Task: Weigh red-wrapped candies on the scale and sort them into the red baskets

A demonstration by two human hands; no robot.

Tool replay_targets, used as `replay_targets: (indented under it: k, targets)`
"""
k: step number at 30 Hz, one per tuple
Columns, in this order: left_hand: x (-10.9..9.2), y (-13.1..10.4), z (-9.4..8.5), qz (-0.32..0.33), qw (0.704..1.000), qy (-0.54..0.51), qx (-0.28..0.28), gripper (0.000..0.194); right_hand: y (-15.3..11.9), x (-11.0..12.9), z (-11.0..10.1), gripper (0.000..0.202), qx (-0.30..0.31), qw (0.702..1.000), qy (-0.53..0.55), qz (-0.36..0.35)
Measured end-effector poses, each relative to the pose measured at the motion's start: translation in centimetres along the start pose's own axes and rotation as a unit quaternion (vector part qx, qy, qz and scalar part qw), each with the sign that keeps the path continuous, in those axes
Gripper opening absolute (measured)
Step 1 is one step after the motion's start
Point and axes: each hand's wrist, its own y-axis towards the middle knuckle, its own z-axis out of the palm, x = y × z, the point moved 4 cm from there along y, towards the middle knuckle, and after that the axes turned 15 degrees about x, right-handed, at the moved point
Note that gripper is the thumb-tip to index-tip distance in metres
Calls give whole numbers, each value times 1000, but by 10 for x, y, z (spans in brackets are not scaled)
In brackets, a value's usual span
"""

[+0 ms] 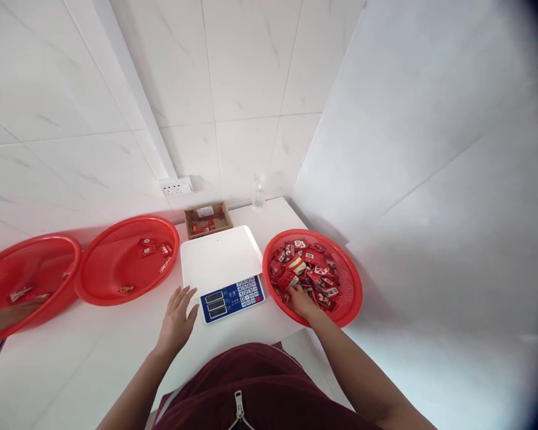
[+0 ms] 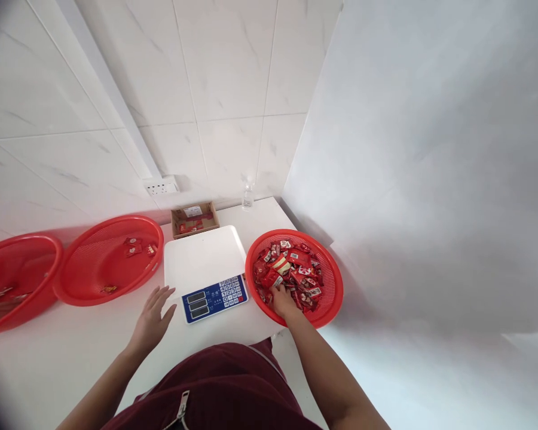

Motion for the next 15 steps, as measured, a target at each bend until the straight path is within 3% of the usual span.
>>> replay_targets:
  k: [3, 6, 15]
  targets:
    - [-1, -1, 4, 4, 1000, -6, 10, 39, 5, -3, 6, 62, 10, 998, -51, 44]
    - [-4, -1, 9, 17, 1000, -7, 19, 38, 8, -1, 4, 52, -7, 994, -89, 56]
    - [-10, -3, 13, 40, 999, 7, 22, 36, 5, -7, -8, 24, -49, 999, 6, 13]
